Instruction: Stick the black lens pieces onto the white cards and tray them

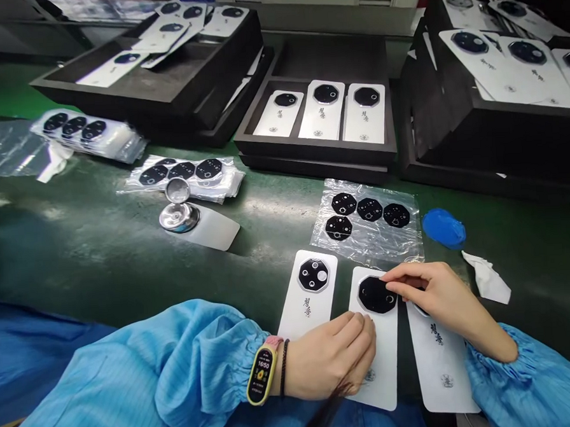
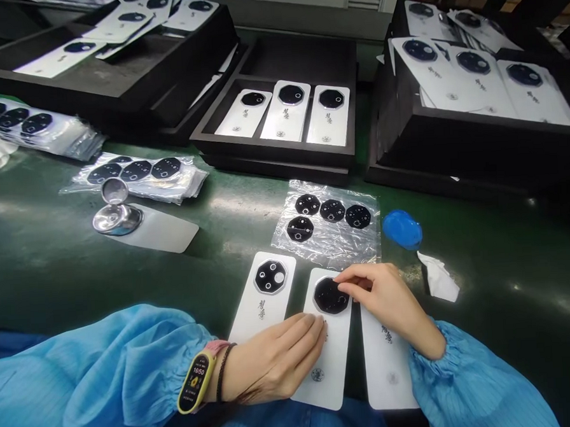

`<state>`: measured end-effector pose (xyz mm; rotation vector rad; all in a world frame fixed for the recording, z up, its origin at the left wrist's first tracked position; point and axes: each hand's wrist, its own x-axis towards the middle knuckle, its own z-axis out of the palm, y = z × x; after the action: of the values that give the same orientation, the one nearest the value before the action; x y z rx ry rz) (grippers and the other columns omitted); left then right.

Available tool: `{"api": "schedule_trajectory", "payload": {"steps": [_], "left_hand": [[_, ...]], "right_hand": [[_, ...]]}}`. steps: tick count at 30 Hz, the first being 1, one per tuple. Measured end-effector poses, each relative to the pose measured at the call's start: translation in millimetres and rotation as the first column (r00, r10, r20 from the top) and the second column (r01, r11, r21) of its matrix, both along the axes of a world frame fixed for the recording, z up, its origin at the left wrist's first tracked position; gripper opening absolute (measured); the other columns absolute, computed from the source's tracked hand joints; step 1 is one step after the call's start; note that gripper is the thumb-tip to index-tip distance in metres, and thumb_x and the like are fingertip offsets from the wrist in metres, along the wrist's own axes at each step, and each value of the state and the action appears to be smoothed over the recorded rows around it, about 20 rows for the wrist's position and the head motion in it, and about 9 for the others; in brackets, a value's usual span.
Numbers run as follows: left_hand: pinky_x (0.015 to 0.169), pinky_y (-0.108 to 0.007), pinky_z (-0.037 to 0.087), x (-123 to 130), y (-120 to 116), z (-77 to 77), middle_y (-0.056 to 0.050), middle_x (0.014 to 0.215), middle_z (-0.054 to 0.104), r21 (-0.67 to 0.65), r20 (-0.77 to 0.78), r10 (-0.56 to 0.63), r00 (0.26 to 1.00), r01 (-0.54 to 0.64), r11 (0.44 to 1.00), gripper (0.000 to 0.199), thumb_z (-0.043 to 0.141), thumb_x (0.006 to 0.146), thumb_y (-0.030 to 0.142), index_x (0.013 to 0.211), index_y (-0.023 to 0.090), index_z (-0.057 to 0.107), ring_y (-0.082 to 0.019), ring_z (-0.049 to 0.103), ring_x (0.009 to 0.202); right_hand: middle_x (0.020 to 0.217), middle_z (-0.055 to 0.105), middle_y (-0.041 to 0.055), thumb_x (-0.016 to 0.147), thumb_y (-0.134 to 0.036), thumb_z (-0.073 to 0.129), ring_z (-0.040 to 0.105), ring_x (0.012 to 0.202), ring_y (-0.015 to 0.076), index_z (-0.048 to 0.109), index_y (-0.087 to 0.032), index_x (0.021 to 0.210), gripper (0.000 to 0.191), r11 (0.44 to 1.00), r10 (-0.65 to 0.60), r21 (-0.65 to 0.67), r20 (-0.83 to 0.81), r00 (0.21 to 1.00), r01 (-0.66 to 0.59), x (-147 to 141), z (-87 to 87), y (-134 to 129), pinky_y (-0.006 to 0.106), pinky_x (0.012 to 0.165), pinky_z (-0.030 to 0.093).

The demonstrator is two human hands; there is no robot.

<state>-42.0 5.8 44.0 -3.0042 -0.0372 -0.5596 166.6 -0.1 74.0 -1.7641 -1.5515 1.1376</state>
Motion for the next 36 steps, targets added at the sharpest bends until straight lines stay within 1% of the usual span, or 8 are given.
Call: {"api": "schedule_trajectory", "payload": {"steps": [10, 20, 26, 30, 34, 36], "left_hand": [[0.078, -0.036, 0.049, 1.0, -0.6, 1.2, -0.019, 0.095, 0.067, 0.054, -0.002, 0.018, 1.000, -0.018, 0.998, 0.031, 0.041, 0.083, 0.009, 0.101, -0.004, 0.062, -0.022, 0.061, 0.076], [0.076, -0.036, 0.052, 2.0, -0.6, -0.8, -0.018, 0.092, 0.068, 0.071, 0.039, 0.021, 0.999, -0.023, 0.997, 0.031, 0.043, 0.081, 0.010, 0.098, -0.004, 0.065, -0.022, 0.063, 0.073], [0.075, -0.035, 0.052, 2.9, -0.4, -1.9, -0.018, 0.091, 0.069, 0.081, 0.051, 0.014, 0.999, -0.018, 0.997, 0.030, 0.045, 0.080, 0.010, 0.096, -0.004, 0.066, -0.023, 0.064, 0.073], [0.074, -0.035, 0.052, 3.2, -0.5, -3.2, -0.018, 0.091, 0.069, 0.071, 0.071, 0.017, 0.997, -0.022, 0.997, 0.030, 0.044, 0.079, 0.010, 0.095, -0.004, 0.066, -0.023, 0.064, 0.073], [0.073, -0.033, 0.052, 3.1, 0.7, 0.8, -0.017, 0.091, 0.070, 0.077, 0.029, 0.006, 1.000, -0.009, 0.997, 0.028, 0.047, 0.079, 0.010, 0.095, -0.002, 0.067, -0.022, 0.064, 0.072], [0.074, -0.033, 0.052, 3.1, 1.0, 1.8, -0.017, 0.091, 0.070, 0.079, 0.028, 0.013, 1.000, -0.015, 0.997, 0.028, 0.047, 0.080, 0.010, 0.096, -0.002, 0.067, -0.022, 0.064, 0.072]], "right_hand": [[0.071, 0.075, 0.0016, 0.070, -0.032, 0.058, 0.069, 0.063, 0.0214, 0.073, -0.025, 0.067, 0.016, 1.000, -0.012, 0.014, 0.028, 1.000, 0.011, -2.9, -3.7, 1.6, 0.033, 0.059, 0.056], [0.073, 0.075, 0.0019, 0.073, -0.028, 0.056, 0.069, 0.066, 0.0199, 0.074, -0.023, 0.071, 0.019, 0.999, 0.028, 0.026, 0.080, 0.996, -0.030, -2.5, -2.4, 2.5, 0.031, 0.062, 0.056], [0.075, 0.075, 0.0005, 0.075, -0.024, 0.056, 0.070, 0.067, 0.0185, 0.075, -0.023, 0.074, 0.018, 0.994, 0.031, 0.102, 0.121, 0.992, -0.044, -2.2, -6.4, -0.2, 0.029, 0.063, 0.057], [0.076, 0.075, 0.0000, 0.077, -0.021, 0.056, 0.070, 0.068, 0.0181, 0.074, -0.024, 0.073, 0.019, 0.981, 0.038, 0.180, 0.170, 0.985, -0.069, -3.4, -9.0, -2.4, 0.028, 0.065, 0.058], [0.078, 0.075, 0.0004, 0.079, -0.016, 0.054, 0.071, 0.070, 0.0177, 0.074, -0.023, 0.075, 0.021, 0.959, 0.053, 0.263, 0.208, 0.977, -0.108, -5.0, -9.3, -4.3, 0.026, 0.062, 0.058], [0.076, 0.075, 0.0004, 0.080, -0.015, 0.054, 0.071, 0.068, 0.0170, 0.073, -0.022, 0.074, 0.022, 0.947, 0.061, 0.295, 0.224, 0.973, -0.128, -5.5, -8.9, -4.7, 0.025, 0.060, 0.058]]}}
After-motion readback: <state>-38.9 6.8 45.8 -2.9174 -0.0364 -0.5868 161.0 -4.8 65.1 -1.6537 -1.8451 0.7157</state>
